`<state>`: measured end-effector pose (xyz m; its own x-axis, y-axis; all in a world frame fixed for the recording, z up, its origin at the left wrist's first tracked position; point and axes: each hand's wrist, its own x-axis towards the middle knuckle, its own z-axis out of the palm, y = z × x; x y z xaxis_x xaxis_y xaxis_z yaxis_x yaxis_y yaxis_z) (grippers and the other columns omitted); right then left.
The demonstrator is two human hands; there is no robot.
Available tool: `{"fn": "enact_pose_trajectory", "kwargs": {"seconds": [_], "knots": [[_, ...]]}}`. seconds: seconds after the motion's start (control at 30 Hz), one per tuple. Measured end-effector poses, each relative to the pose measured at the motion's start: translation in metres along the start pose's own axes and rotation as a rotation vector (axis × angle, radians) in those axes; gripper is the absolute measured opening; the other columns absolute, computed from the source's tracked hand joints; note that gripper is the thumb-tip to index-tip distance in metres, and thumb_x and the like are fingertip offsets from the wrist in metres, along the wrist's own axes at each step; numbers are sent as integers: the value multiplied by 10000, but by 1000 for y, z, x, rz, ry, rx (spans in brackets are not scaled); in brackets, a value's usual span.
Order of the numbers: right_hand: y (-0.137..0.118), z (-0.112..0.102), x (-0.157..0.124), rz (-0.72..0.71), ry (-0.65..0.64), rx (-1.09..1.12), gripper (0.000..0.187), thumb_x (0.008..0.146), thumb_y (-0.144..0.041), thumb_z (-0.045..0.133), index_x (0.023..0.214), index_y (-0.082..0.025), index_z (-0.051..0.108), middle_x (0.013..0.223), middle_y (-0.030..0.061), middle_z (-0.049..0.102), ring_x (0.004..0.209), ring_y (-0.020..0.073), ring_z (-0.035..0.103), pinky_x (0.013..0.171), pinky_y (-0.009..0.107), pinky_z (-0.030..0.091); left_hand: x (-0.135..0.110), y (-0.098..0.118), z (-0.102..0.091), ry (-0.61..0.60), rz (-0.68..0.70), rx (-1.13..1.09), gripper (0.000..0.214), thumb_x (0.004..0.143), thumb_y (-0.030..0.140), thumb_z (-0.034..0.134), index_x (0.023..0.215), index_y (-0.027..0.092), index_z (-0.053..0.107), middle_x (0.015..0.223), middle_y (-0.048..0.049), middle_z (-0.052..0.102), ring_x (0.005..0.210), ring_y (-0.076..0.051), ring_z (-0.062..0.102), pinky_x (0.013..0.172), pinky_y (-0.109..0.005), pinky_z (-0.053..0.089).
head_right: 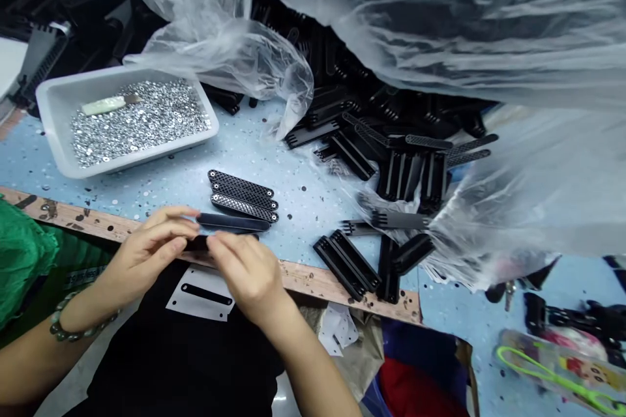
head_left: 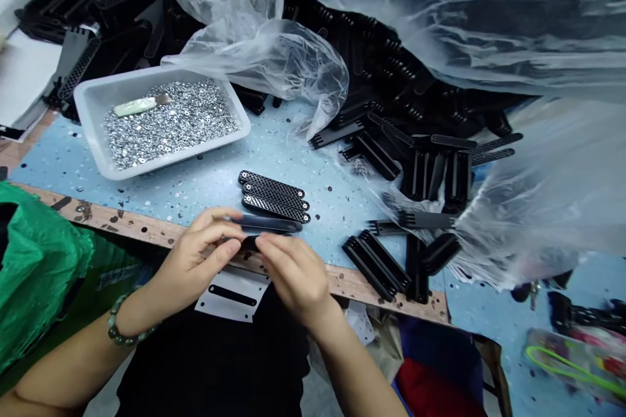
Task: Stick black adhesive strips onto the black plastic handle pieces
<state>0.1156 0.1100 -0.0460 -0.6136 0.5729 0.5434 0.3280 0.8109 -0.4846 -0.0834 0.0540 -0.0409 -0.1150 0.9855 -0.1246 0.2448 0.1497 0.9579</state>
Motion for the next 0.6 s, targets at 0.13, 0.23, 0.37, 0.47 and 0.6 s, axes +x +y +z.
{"fn": "enact_pose_trajectory", "kwargs": {"seconds": [0.13,0.23,0.37,0.47,0.6], "knots": [[36,1,23,171,-43,31,173,893,-100,580,1051,-163,612,996,70,690,946,165,636,851,319,527,37,-7,-12,89,-85,121,353,919,422,500,1159,189,614,1160,-93,619,992,-167,638,816,-276,538],[53,11,34,191,-153,-21,108,914,-154,563,998,-170,631,963,53,695,904,175,625,829,329,516,59,-16,-9,-63,-224,96,362,872,408,566,1144,173,610,945,-65,679,833,-161,663,747,-282,535],[59,21,37,168,-242,-88,126,923,-164,547,986,-176,655,961,48,702,899,186,611,801,328,506,70,-25,0,-110,-260,16,368,823,364,621,1134,167,609,903,-58,689,801,-156,661,738,-280,527],[58,23,38,140,-245,-107,131,929,-168,540,972,-171,664,960,48,705,883,181,609,787,319,506,73,-32,4,-123,-234,-45,340,798,346,644,1079,157,619,913,-52,684,815,-140,655,767,-267,524],[56,22,41,114,-266,-145,153,934,-167,531,986,-165,675,974,52,707,882,179,608,780,319,504,75,-38,4,-131,-192,-80,274,789,327,646,991,142,636,906,-50,675,812,-129,644,748,-247,521]]}}
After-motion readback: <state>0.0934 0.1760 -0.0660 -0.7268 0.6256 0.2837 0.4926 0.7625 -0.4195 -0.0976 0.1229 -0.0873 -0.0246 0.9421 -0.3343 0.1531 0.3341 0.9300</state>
